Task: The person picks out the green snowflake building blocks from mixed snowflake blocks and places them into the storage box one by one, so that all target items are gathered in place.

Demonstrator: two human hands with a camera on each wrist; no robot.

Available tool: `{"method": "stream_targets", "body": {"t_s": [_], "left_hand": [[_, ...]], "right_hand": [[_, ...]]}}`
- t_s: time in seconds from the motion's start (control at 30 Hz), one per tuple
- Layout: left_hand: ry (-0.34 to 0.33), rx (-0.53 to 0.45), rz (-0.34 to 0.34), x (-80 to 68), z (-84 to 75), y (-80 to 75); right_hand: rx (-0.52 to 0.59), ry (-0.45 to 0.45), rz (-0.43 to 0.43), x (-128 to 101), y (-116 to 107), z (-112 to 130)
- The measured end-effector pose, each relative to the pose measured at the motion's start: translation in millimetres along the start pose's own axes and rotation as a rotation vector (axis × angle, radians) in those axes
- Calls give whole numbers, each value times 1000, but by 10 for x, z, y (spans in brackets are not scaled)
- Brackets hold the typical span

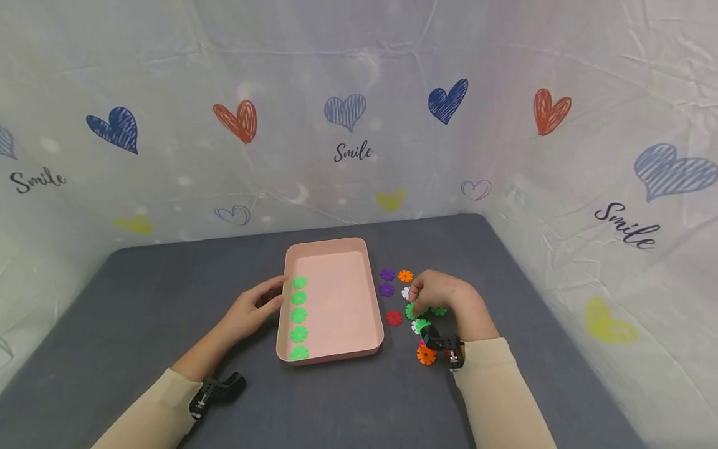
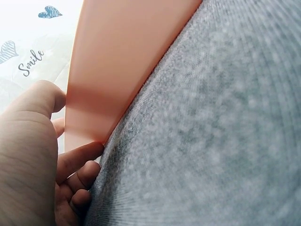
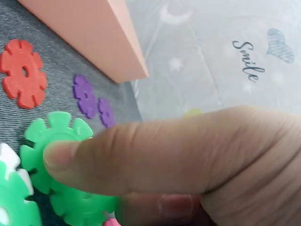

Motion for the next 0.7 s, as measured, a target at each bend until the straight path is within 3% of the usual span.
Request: {"method": "stream_targets", "body": {"t_s": [0.3, 0.5, 0.7], "left_hand": [[-11, -1, -9, 0, 8, 5], [1, -11, -6, 9, 8, 16], [-5, -18, -1, 4, -9, 11]], "right_hand": [[18, -44, -7, -66, -102, -51], [77, -52, -61, -139, -189, -46], [55, -59, -127, -197, -271, -53]]}}
Point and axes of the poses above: each hand's wrist, its own x-axis towards the middle knuckle, its own y-axis out of the palm, z = x × y, the point moved 1 cm from there along x, towards the middle knuckle, and after that the axes turned 13 degrees about -y, right-handed, at the moved point
